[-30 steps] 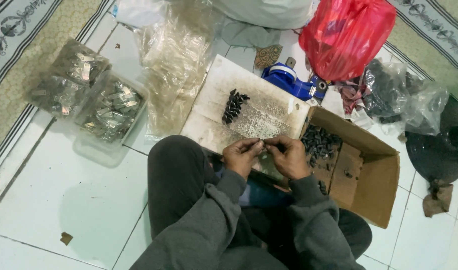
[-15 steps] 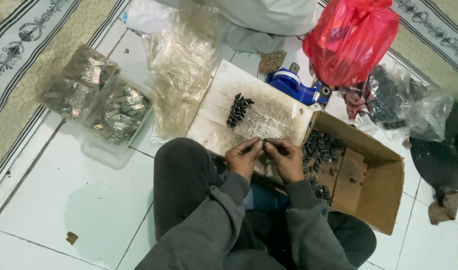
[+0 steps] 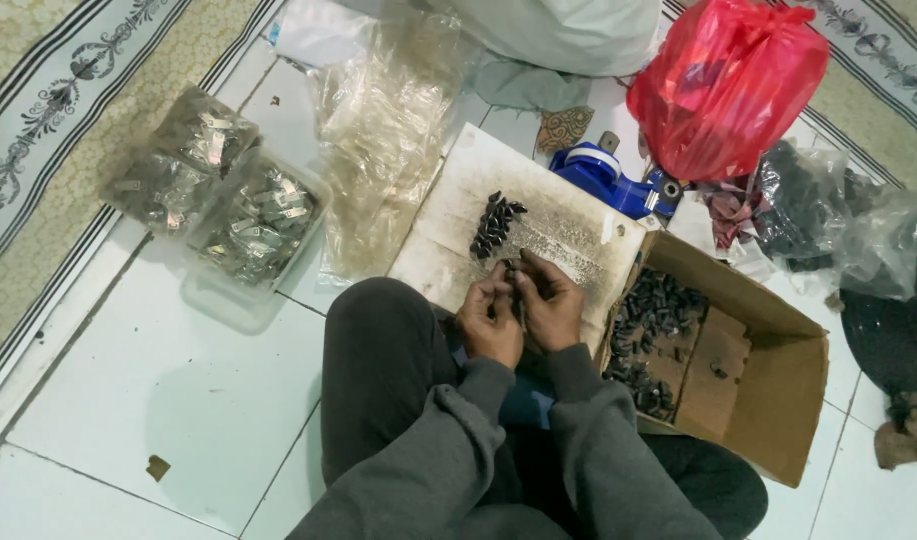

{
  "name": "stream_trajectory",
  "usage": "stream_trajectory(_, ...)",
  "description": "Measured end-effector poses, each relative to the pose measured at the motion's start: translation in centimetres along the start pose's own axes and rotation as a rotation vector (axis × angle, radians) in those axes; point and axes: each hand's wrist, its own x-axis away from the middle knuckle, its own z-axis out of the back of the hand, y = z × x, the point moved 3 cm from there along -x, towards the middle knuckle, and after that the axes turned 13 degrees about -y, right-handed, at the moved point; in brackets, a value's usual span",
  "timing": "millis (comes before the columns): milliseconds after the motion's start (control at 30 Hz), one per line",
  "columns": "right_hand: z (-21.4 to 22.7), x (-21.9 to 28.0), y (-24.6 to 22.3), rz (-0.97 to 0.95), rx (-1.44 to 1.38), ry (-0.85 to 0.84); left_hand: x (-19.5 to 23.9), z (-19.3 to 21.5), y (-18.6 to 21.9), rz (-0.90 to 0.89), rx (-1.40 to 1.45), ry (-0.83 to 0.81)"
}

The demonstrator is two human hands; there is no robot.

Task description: The person sits on the floor and repeatedly picks small black hardware pieces from a cardboard box, briefly handles them with both hands, and places them onto a white board. The person continues this repetitive sorting process for the duration of the clip.

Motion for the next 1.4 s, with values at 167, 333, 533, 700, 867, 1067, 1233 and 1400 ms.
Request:
stream_trajectory(167,-0.4,-0.8,0.8,-0.061,-0.112,-0.018,0.1,0.0,0.3,0.043,-0.009,-0.021)
stream_trajectory(333,-0.6,-1.2,2.4,-0.069,-0.194,-0.021,-0.1,-0.1,1.4,0.048,-0.025,-0.022)
stream_trajectory(533,-0.6,-1.2,2.0,-0.058,-0.174,-0.052,-0.3,-0.1,0.3,0.101,-0.171,-0.035)
stream_trajectory(700,-0.6,-1.1,1.8,-0.039,-0.156,-0.071,-0.4,-0.1,-0.7,0.106,-0.179,-0.034)
stream_trajectory(867,-0.7,-1.1,2.3,-0.047,-0.186,-0.063,-0.6,0.0,-0.5,0.11,-0.129,-0.044)
stream_trajectory(1067,-1.1,-0.6,1.2,-0.026,-0.193,-0.056,-0.7,-0.3,-1.2,0.136,-0.111,-0.031)
stream_trajectory(1233,-1.3,-0.6,1.4,-0.022,-0.194,-0.063,-0.8,-0.3,-1.6,0.137,-0.07,-0.053)
stream_trajectory(1400,-1.4,-0.7,1.3,-0.027,-0.168,-0.088,-0.9,-0.2,-1.8,0.138,-0.069,-0.071)
